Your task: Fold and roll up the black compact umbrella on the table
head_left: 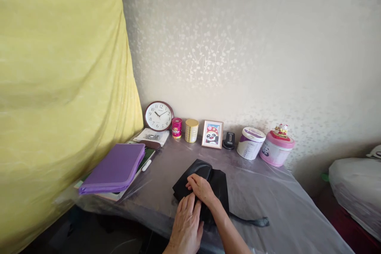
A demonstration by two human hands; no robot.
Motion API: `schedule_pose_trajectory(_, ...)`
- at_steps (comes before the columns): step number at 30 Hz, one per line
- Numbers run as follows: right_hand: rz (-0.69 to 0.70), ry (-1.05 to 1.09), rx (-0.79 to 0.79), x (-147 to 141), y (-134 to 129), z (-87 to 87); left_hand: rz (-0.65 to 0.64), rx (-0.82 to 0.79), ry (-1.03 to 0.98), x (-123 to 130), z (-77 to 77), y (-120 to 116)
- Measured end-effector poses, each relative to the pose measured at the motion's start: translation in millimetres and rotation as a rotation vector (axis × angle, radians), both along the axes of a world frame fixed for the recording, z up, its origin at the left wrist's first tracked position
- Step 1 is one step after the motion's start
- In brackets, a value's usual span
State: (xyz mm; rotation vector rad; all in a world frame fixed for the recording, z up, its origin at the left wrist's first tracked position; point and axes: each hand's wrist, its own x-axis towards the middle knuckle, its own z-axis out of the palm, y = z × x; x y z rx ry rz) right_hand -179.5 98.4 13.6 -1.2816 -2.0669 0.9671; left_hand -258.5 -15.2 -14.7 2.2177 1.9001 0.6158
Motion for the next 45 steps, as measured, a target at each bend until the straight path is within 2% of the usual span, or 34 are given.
schedule_pose_trajectory(8, -0.048, -0.069, 0.126, 4.0, -10.1, -2.1, 0.011, -0.062, -0.089, -0.4, -33.5, 12.6)
schedule_pose_trajectory(11, -0.036, -0.137, 0.263, 7.2, -16.5, -4.0, -0.007, -0.101, -0.083, 3.4, -39.5, 14.8)
schedule_pose_trajectory(14, 0.053, -0.164, 0.401, 13.9, -16.5, -5.7, -0.04, -0.122, -0.072, 6.1, -42.8, 17.4)
schedule_pose_trajectory(20, 0.189, -0.149, 0.509, 29.6, 10.2, -20.2, 0.007, -0.177, -0.007, 12.9, -37.6, 19.5)
schedule_pose_trajectory(26, 0.189, -0.203, 0.595, 32.7, 42.3, -32.4, 0.02, -0.194, 0.049, 17.7, -34.9, 21.0)
schedule_pose_trajectory(30, 0.142, -0.27, 0.595, 32.8, 64.4, -31.4, 0.044, -0.202, 0.027, 15.9, -37.6, 22.0)
schedule_pose_trajectory(33, 0.101, -0.321, 0.532, 32.3, 79.5, -29.0, 0.056, -0.236, 0.026, 13.7, -37.2, 23.2)
schedule_pose_trajectory(39, 0.037, -0.383, 0.423, 31.8, 100.9, -31.5, 0.105, -0.33, 0.068, 14.7, -17.4, 23.5)
schedule_pose_trajectory(42, -0.07, -0.395, 0.413, 35.8, 106.8, -30.4, 0.153, -0.373, 0.08, 16.3, -9.7, 23.2)
schedule_pose_trajectory(45, -0.222, -0.407, 0.423, 40.9, 100.0, -21.8, 0.138, -0.348, 0.049, 14.6, -13.9, 22.4)
